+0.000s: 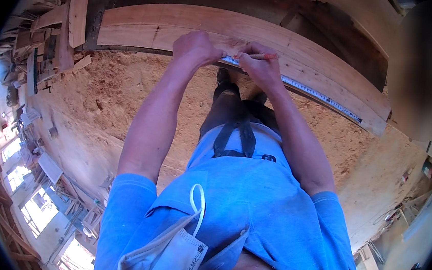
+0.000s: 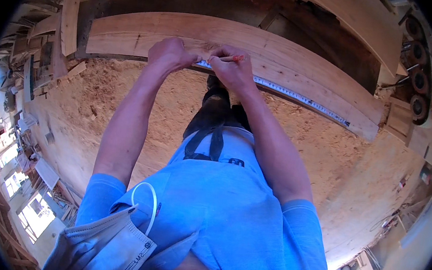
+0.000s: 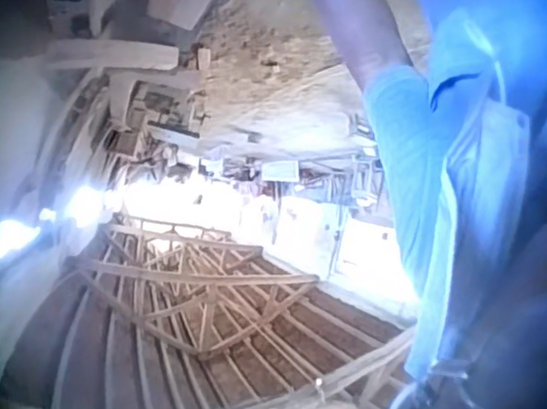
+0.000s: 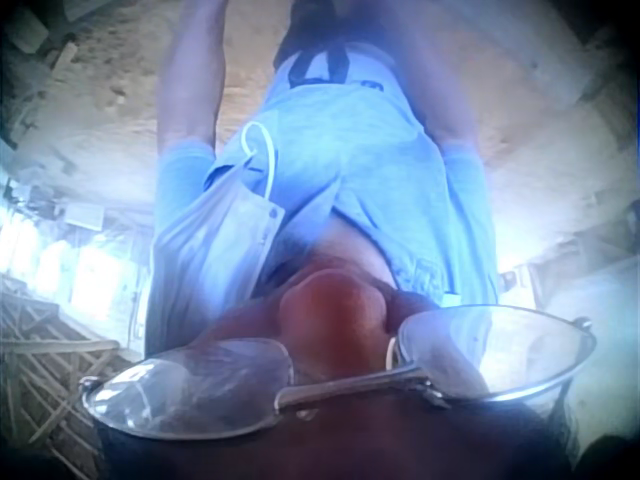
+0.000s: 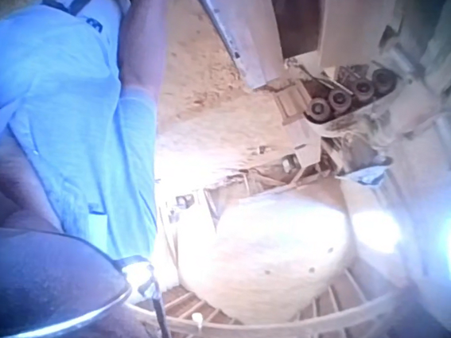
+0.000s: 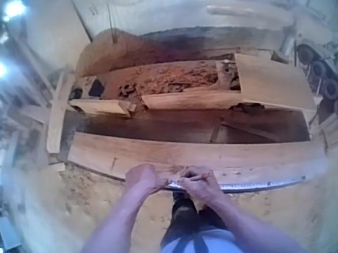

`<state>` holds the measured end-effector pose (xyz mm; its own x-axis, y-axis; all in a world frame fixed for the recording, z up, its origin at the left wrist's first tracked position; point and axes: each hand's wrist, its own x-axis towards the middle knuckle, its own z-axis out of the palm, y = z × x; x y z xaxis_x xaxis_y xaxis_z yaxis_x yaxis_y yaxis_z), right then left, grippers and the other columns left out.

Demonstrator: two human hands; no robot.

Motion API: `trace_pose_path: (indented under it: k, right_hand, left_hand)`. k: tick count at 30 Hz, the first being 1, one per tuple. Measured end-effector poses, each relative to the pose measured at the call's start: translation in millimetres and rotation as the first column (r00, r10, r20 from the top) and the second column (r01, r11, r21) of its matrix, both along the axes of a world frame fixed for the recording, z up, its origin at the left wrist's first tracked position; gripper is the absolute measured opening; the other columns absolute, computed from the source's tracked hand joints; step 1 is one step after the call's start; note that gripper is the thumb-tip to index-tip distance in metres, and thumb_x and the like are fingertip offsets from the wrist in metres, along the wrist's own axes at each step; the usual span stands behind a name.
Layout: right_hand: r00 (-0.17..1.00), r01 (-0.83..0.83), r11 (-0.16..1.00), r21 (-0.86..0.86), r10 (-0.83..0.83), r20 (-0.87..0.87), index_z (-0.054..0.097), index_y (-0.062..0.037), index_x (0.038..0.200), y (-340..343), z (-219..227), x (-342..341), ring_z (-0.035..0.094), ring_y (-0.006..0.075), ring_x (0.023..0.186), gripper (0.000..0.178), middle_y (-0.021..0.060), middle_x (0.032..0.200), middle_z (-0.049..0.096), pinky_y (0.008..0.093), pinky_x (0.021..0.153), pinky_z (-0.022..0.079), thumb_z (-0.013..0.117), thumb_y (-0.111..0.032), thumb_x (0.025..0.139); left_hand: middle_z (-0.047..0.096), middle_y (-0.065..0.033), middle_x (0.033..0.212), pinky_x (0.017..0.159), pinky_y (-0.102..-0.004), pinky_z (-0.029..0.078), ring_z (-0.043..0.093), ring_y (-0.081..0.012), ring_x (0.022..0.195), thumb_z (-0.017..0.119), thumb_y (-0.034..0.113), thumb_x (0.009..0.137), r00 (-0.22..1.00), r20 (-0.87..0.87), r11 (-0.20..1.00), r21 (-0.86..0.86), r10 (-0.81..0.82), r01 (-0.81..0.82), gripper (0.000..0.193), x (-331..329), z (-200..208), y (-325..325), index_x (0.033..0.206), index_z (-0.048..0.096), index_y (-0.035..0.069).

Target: The person measures a long wooden plank using a tape measure and marks specific points with a pencil. They repeatedly reposition the tape measure to verify measurements and make additional marks along the plank's length. The person also uses a metal ruler to draw straight lines between the marked points.

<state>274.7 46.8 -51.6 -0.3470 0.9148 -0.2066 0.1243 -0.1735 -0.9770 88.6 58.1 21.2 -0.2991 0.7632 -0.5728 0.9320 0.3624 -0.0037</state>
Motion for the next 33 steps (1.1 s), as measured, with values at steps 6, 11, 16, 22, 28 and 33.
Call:
trace_pose_path:
  k: [6, 11, 16, 22, 28, 33]
  right_hand:
    - [0.999, 0.005, 1.0, -0.026, -0.004, 0.032, 0.073, 0.0001, 0.09, 2, 1, -2, 0.061, 0.0085, 0.067, 0.017, 0.0039, 0.075, 0.068, 0.0234, 0.06, 0.049, 0.068, -0.015, 0.084]
    - [0.995, 0.017, 1.0, 0.007, -0.018, 0.095, 0.073, -0.0017, 0.084, 2, 5, -6, 0.062, 0.0111, 0.067, 0.015, 0.0052, 0.071, 0.069, 0.0289, 0.064, 0.051, 0.068, -0.015, 0.082]
    - [0.993, 0.057, 0.997, -0.054, -0.051, 0.105, 0.073, -0.0021, 0.084, 3, -3, -8, 0.062, 0.0116, 0.066, 0.016, 0.0054, 0.071, 0.069, 0.0297, 0.063, 0.05, 0.068, -0.017, 0.081]
    - [0.992, 0.083, 0.991, -0.1, -0.073, 0.107, 0.073, -0.0014, 0.083, 4, 4, -11, 0.061, 0.0111, 0.066, 0.016, 0.0058, 0.07, 0.069, 0.0294, 0.062, 0.049, 0.069, -0.017, 0.081]
    - [0.991, 0.063, 0.996, -0.064, -0.054, 0.126, 0.074, -0.0014, 0.083, 5, 1, -10, 0.063, 0.0111, 0.067, 0.016, 0.0064, 0.07, 0.069, 0.0292, 0.064, 0.051, 0.07, -0.017, 0.081]
    - [0.965, 0.259, 0.966, 0.029, -0.26, 0.035, 0.073, -0.0013, 0.093, 0, -9, -10, 0.065, 0.0115, 0.074, 0.016, 0.0077, 0.079, 0.071, 0.0301, 0.068, 0.053, 0.07, -0.014, 0.085]
  left_hand:
    - [0.074, -0.0185, 0.112, 0.09, -0.041, 0.055, 0.07, -0.033, 0.107, 0.079, 0.056, 0.072, 1.0, 0.002, 1.0, -0.021, -0.009, 0.009, 0.063, 0, -1, 2, 0.109, 0.076, 0.005]
    - [0.073, -0.019, 0.113, 0.09, -0.0412, 0.055, 0.07, -0.0333, 0.108, 0.079, 0.056, 0.072, 1.0, 0.014, 1.0, -0.011, -0.009, 0.009, 0.063, -1, -3, 2, 0.109, 0.076, 0.005]
    - [0.073, -0.0186, 0.115, 0.092, -0.0408, 0.055, 0.069, -0.0333, 0.109, 0.077, 0.054, 0.073, 1.0, 0.022, 1.0, -0.008, -0.016, 0.016, 0.062, 1, 2, 1, 0.111, 0.075, 0.005]
    - [0.073, -0.0175, 0.116, 0.093, -0.0406, 0.055, 0.069, -0.0325, 0.111, 0.076, 0.052, 0.074, 1.0, 0.023, 1.0, -0.027, 0.01, -0.009, 0.06, 2, 1, 1, 0.112, 0.075, 0.006]
    - [0.073, -0.0168, 0.115, 0.092, -0.0405, 0.055, 0.07, -0.0317, 0.109, 0.077, 0.052, 0.074, 1.0, 0.011, 1.0, -0.013, 0.005, -0.005, 0.058, 4, 1, 0, 0.111, 0.076, 0.007]
    - [0.074, -0.0167, 0.113, 0.091, -0.0406, 0.055, 0.07, -0.0318, 0.108, 0.078, 0.052, 0.074, 1.0, 0.013, 1.0, -0.009, 0.025, -0.025, 0.058, 8, 5, 1, 0.109, 0.076, 0.006]
